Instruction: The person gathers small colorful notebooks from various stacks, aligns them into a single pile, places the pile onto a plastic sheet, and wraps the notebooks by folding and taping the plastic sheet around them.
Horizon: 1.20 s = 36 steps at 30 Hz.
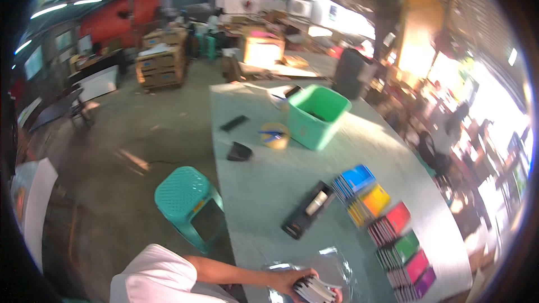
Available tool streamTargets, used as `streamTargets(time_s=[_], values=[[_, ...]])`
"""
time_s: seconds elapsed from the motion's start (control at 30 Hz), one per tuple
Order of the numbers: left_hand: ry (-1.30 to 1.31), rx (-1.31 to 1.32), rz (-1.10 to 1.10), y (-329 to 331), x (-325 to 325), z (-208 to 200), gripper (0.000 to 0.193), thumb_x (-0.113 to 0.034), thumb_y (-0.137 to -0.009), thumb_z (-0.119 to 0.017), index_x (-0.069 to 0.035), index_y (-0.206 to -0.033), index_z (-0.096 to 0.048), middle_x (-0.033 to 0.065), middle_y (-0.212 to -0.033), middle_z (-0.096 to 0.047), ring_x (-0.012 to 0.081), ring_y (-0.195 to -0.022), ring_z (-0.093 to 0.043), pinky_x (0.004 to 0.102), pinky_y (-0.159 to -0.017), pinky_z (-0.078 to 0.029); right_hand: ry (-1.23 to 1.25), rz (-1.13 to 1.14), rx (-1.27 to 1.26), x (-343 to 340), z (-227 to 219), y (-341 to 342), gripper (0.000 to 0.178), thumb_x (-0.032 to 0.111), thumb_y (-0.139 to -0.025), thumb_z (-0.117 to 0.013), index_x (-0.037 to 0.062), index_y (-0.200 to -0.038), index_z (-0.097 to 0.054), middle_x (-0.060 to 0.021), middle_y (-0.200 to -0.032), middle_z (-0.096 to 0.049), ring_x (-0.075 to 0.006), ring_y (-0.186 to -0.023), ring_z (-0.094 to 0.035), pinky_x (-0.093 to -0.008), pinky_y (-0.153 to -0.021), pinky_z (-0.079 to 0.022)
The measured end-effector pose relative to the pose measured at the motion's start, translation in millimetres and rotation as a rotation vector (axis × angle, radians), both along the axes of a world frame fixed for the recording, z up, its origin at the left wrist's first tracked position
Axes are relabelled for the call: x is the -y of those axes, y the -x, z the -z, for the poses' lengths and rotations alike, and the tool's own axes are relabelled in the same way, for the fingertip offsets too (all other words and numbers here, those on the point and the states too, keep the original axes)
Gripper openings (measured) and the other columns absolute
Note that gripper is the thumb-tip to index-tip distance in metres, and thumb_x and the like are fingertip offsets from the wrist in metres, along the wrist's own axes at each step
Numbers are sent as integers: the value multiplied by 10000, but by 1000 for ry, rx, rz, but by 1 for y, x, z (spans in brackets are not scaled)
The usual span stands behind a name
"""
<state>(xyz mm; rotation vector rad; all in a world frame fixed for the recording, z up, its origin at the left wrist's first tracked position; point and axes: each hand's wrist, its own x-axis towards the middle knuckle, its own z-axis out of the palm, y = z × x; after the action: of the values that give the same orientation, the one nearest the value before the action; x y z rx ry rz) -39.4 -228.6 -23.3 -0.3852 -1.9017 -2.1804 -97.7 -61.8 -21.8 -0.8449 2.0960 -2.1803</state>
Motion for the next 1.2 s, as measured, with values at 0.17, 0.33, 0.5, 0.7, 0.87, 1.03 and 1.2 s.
streamTargets(time_s=[0.17, 0.33, 0.5, 0.7, 0.87, 1.03, 1.2], values=[[253, -39, -149, -14, 22, -10, 956, -279, -523, -892, -71, -1300, -377, 149, -1161, -497, 282, -1031, -547, 368, -860, -464, -229, -69, 65, -1, -21, -11, 959, 319, -463, -909, 44, -1248, -432, -114, -1218, -486, -230, -1107, -506, -357, -918, -442], [347, 214, -97, -4, 20, -2, 777, -191, -547, -878, -49, -1159, -420, 146, -1096, -534, 278, -1011, -572, 385, -852, -468, -91, -78, 110, 2, 0, -8, 881, 207, -463, -917, 25, -1204, -478, -116, -1171, -583, -218, -1056, -582, -320, -923, -463], [544, 49, -53, 9, 4, -3, 829, -167, -540, -856, -54, -1217, -391, 154, -1139, -530, 334, -1083, -534, 425, -899, -441, 121, 90, 169, -4, 7, -26, 1105, 307, -394, -935, 40, -1289, -345, -154, -1305, -458, -258, -1186, -477, -392, -1026, -377], [438, 65, 129, 18, -4, 15, 734, -104, -589, -820, -73, -1197, -410, 120, -1104, -556, 301, -1002, -586, 366, -869, -473, -112, 246, -47, -19, 16, -33, 900, 272, -436, -935, 66, -1138, -411, -104, -1066, -522, -232, -1040, -523, -370, -941, -418], [619, -85, 173, 24, -7, 39, 685, -29, -633, -727, -54, -1220, -377, 175, -1122, -499, 357, -1032, -529, 399, -888, -446, -113, 83, 122, -45, 56, -35, 697, -73, -617, -732, 76, -1219, -414, -126, -1163, -534, -220, -1077, -526, -319, -916, -441], [635, -85, 116, 24, -14, 41, 701, -83, -618, -763, -59, -1204, -380, 175, -1104, -501, 370, -1016, -533, 406, -865, -451, -181, 38, 123, -59, 75, -26, 695, -48, -622, -741, 77, -1221, -412, -128, -1189, -536, -217, -1056, -546, -316, -912, -444], [641, 59, 126, 36, -14, 26, 766, -155, -587, -829, -62, -1205, -386, 167, -1070, -536, 394, -998, -545, 416, -844, -471, -377, 157, 269, -51, 39, -18, 759, 151, -601, -831, 47, -1234, -425, -129, -1122, -586, -251, -1020, -591, -341, -884, -462]])
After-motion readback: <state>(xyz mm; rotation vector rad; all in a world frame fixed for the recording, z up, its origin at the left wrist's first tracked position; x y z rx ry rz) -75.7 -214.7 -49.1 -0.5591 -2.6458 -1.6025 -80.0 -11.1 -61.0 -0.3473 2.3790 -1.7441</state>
